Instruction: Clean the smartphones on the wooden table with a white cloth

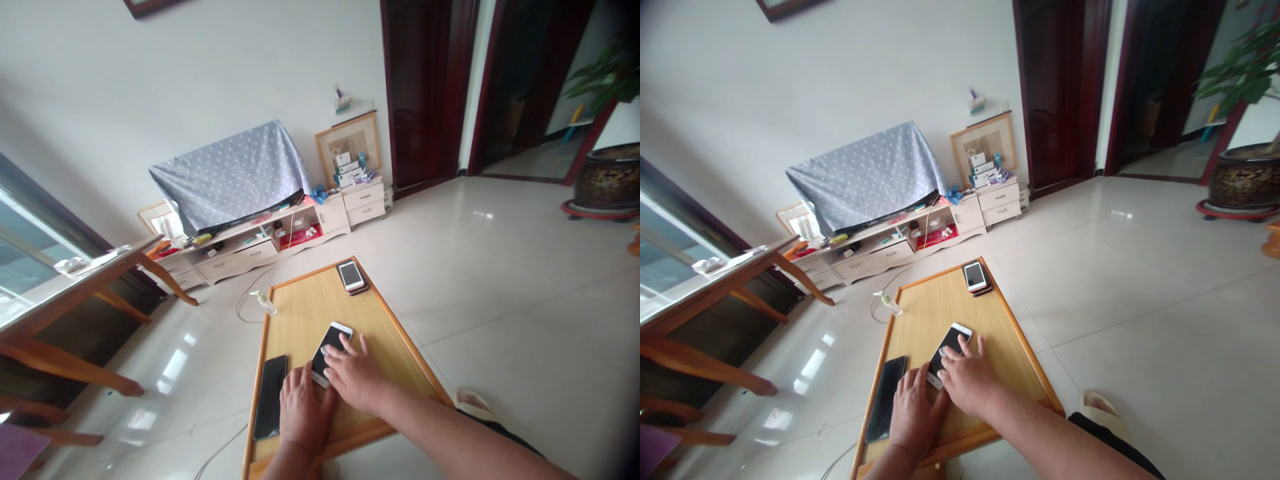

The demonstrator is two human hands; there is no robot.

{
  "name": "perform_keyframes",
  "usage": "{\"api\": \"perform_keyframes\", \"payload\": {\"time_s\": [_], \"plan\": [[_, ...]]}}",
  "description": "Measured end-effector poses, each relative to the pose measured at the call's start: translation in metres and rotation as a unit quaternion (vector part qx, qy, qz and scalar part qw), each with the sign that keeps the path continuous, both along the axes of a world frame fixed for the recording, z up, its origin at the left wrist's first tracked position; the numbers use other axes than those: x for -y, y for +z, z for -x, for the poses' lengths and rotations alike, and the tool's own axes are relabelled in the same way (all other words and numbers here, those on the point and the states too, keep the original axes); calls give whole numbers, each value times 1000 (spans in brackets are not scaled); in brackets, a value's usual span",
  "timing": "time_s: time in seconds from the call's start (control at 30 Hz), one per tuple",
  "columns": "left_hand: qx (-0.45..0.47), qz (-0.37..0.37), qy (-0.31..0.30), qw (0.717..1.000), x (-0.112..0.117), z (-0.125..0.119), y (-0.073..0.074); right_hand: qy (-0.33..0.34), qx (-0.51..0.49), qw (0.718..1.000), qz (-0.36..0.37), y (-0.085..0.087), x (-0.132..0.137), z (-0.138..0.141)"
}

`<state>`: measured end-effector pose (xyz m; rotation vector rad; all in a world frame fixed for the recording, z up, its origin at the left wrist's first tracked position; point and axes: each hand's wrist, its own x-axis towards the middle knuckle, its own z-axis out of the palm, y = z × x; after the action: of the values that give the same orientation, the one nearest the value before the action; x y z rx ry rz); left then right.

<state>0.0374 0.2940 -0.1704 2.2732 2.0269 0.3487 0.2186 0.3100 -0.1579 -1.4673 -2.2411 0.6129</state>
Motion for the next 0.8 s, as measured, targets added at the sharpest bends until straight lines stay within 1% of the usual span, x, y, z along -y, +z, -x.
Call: {"api": "perform_keyframes", "payload": {"time_s": [0.07, 0.1, 0.17, 0.27, 0.4, 0.5, 0.67, 0.8], "plan": [[-5, 2, 1, 1000, 1, 0, 0, -33, 8, 999, 8, -2, -5, -3], [-6, 4, 2, 1000, 1, 0, 0, -39, 9, 999, 10, -3, -6, -3], [-6, 3, 5, 1000, 1, 0, -1, -27, 5, 1000, 10, -2, -5, -2], [0, 2, 6, 1000, 0, 0, -1, 15, -4, 1000, 4, 2, 4, 4], [0, 22, 4, 1000, -1, 0, 0, 48, -6, 999, 0, 8, 12, 9], [-1, 25, 6, 1000, -1, 0, 0, 48, -6, 999, 3, 10, 10, 8], [1, 5, 5, 1000, 1, -1, 1, 20, 2, 1000, 10, 6, 2, 3], [7, 3, -1, 1000, 1, 0, 0, 19, 2, 1000, 3, 4, 4, 6]]}}
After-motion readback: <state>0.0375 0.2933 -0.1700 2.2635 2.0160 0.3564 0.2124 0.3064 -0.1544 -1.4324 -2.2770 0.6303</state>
